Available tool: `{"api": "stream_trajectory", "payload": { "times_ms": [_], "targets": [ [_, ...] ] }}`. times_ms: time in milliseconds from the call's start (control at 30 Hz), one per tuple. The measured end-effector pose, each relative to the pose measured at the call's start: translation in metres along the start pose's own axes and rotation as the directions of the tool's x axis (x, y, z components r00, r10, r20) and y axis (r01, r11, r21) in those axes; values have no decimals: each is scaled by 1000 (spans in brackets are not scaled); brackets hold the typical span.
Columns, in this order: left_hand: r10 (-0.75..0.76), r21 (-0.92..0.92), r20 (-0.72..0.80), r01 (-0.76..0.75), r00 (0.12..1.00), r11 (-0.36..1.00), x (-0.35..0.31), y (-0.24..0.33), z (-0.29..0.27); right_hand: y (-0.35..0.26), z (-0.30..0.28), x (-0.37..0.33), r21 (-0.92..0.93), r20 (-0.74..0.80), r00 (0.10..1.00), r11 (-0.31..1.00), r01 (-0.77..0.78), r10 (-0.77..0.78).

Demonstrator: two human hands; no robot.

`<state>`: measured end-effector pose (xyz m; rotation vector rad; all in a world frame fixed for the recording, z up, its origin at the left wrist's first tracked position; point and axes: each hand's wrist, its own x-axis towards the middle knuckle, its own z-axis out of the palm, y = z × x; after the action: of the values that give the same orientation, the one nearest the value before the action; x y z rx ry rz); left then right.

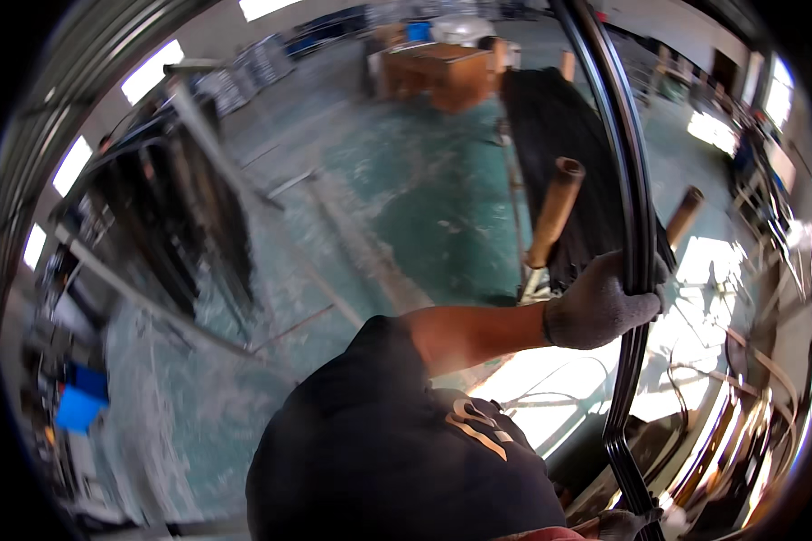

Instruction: The person repeatedly picks up straight metal rods from a rack, inserts them into a bending machine, and operates the machine to bend them. After each bend, the person removes the shaped rod and places it on a nearby rack, then repeats the process with the next rod.

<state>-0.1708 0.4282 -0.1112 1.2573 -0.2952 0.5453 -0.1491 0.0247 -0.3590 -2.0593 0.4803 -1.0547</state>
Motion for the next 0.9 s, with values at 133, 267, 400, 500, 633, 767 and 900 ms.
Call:
{"api": "stream_trajectory", "payload": {
  "times_ms": [133,267,400,500,633,767,900],
  "targets": [
    [6,14,-434,0,901,1000,-99,47,-58,-64,75,-8,487,429,903,841,-235,4],
    [114,172,-649,0,752,985,-180,99,-92,-123,90,-28,626,600,796,668,-404,-81],
    [270,251,-795,-110,544,962,-243,137,-105,-217,81,-62,658,706,679,536,-528,-198],
    [347,275,-810,-216,473,937,-269,159,-135,-279,73,-66,650,648,686,709,-273,-330],
    [370,237,-845,-352,385,906,-298,212,-177,-395,57,-83,748,499,631,663,33,-594],
    [410,295,-894,-452,181,842,-333,282,-220,-548,36,-126,845,526,433,507,-169,-732],
    [428,286,-895,-579,122,763,-412,334,-313,-704,-39,-236,955,295,269,285,-76,-917]
  ]
}}
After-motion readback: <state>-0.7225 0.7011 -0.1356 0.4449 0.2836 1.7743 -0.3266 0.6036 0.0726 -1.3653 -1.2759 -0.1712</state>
